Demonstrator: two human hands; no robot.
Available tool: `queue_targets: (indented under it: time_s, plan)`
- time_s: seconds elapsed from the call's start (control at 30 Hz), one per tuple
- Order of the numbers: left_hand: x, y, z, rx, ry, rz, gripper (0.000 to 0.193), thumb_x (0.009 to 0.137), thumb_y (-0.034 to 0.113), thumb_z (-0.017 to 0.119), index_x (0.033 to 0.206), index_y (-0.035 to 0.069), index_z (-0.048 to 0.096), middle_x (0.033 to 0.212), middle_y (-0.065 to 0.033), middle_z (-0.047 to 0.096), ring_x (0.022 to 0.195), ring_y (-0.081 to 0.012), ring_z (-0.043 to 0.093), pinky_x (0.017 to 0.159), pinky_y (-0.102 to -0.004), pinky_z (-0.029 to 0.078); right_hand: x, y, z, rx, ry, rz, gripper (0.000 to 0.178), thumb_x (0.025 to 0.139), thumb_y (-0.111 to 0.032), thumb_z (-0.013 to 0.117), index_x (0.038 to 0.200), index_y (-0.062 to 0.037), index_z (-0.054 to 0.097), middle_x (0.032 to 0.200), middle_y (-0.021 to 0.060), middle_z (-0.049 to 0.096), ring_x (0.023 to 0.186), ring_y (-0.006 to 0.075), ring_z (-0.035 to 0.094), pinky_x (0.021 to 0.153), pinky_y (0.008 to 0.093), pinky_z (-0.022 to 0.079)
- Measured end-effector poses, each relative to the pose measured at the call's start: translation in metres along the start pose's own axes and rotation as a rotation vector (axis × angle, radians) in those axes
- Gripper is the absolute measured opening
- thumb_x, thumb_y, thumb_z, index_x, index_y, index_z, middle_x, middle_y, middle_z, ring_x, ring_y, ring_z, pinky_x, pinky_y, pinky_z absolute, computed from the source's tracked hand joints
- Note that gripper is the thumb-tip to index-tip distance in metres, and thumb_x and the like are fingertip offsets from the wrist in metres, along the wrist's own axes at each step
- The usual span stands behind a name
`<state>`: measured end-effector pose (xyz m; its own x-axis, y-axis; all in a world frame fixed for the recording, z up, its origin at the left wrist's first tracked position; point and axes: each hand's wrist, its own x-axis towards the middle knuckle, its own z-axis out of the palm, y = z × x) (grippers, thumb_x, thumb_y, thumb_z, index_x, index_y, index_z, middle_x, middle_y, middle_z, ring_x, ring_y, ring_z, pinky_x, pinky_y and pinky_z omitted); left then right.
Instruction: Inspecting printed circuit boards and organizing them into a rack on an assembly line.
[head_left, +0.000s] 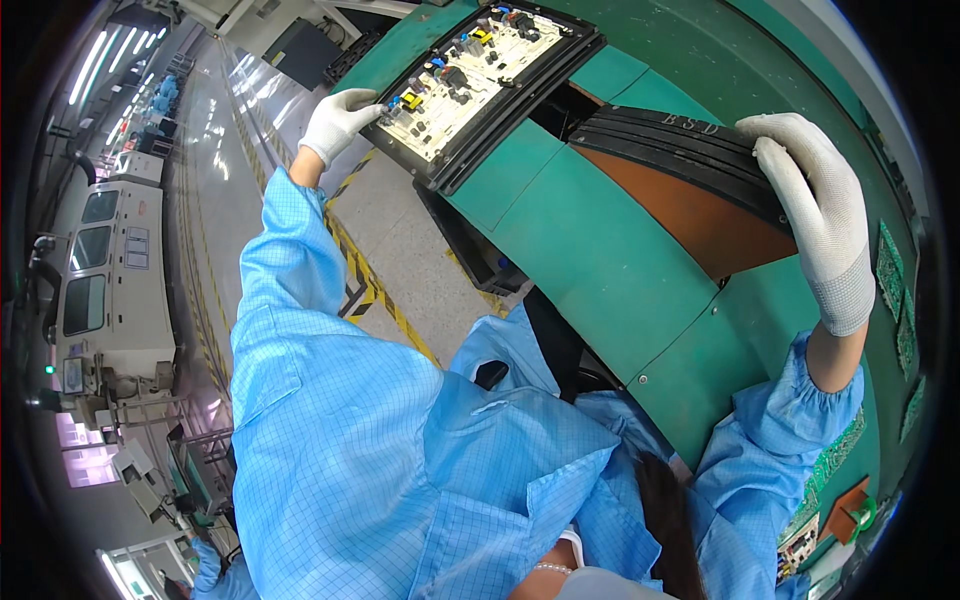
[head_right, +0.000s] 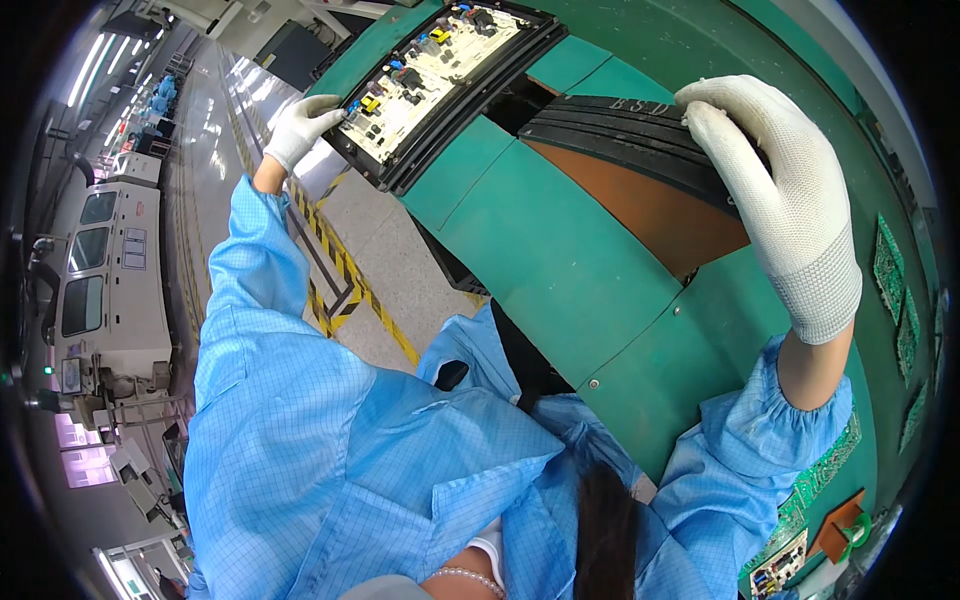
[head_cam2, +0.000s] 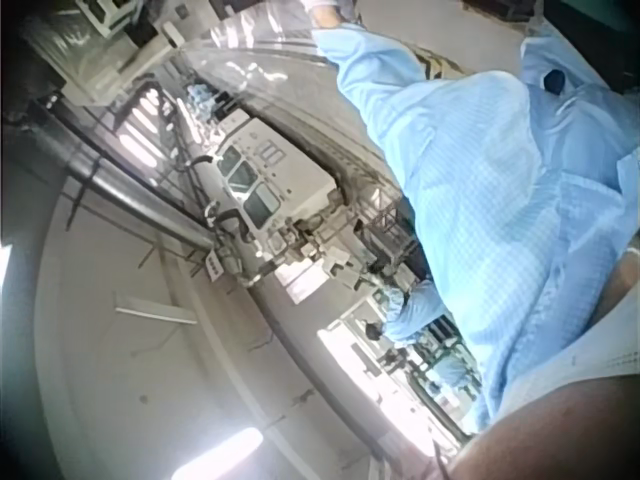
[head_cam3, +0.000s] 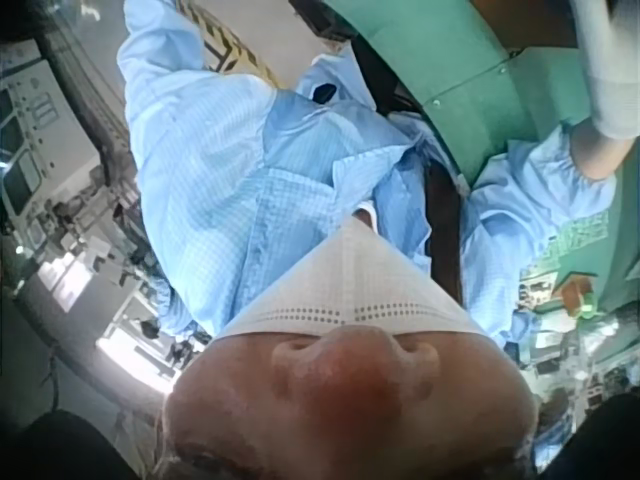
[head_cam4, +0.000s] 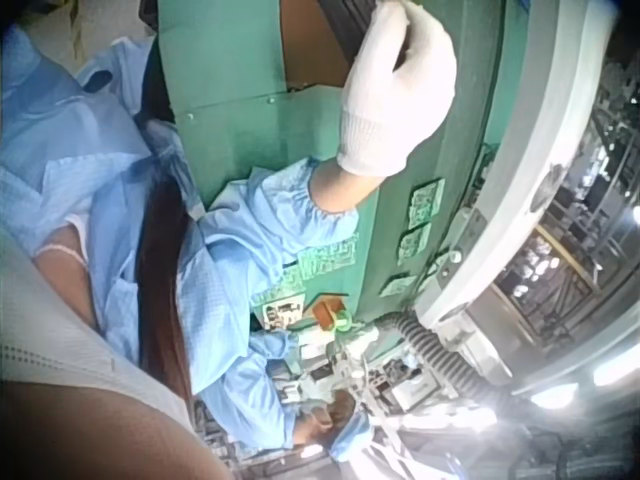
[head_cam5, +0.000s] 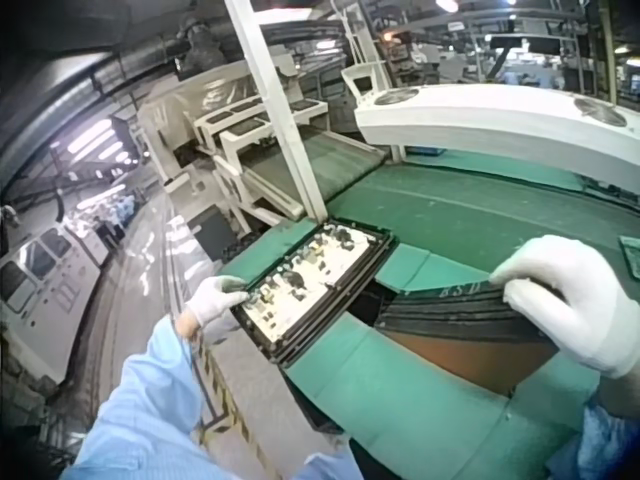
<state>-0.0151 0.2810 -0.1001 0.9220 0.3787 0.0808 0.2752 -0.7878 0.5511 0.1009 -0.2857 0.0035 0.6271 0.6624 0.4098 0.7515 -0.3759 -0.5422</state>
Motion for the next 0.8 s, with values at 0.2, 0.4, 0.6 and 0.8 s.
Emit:
queue_targets:
  time_s: [0.2,0.4,0.6,0.8]
  plan:
    - [0.031,0.023,-0.010,0.302,-0.111,-0.140,0.044,0.089,0.029,0.076,0.123,0.002,0.074,0.105,-0.0113,0.078,0.090,-0.0179,0.071,0.083,-0.0300,0.056,-0.001,0.001,0.001,-0.009,0.022,0.009,0.028,0.100,-0.025,0.061,0.109,-0.0004,0.070,0.100,0.0148,0.069,0.093,0.0285,0.067,0.087,0.0351,0.052]
    - [0.089,0.038,-0.006,-0.043,-0.186,-0.117,0.048,0.092,0.036,0.076,0.129,0.005,0.072,0.103,-0.0054,0.075,0.083,-0.0155,0.068,0.074,-0.0324,0.057,-0.001,0.000,0.001,-0.009,0.030,-0.024,0.027,0.100,-0.025,0.061,0.107,-0.0002,0.069,0.099,0.0146,0.068,0.092,0.0290,0.067,0.086,0.0353,0.052]
    - [0.134,0.053,0.024,0.326,-0.145,-0.017,0.050,0.090,0.042,0.079,0.121,0.004,0.075,0.103,-0.0088,0.077,0.085,-0.0175,0.070,0.075,-0.0333,0.058,-0.001,-0.001,0.002,-0.008,0.041,-0.030,0.026,0.099,-0.023,0.061,0.106,0.0003,0.069,0.099,0.0141,0.068,0.092,0.0291,0.067,0.086,0.0351,0.053]
    - [0.141,0.058,0.016,0.359,-0.228,-0.014,0.040,0.091,0.036,0.080,0.118,0.006,0.077,0.101,-0.0093,0.078,0.081,-0.0189,0.071,0.075,-0.0349,0.058,-0.001,0.000,0.002,-0.027,0.056,-0.034,0.027,0.099,-0.024,0.062,0.106,0.0003,0.069,0.101,0.0144,0.069,0.094,0.0292,0.068,0.088,0.0357,0.053]
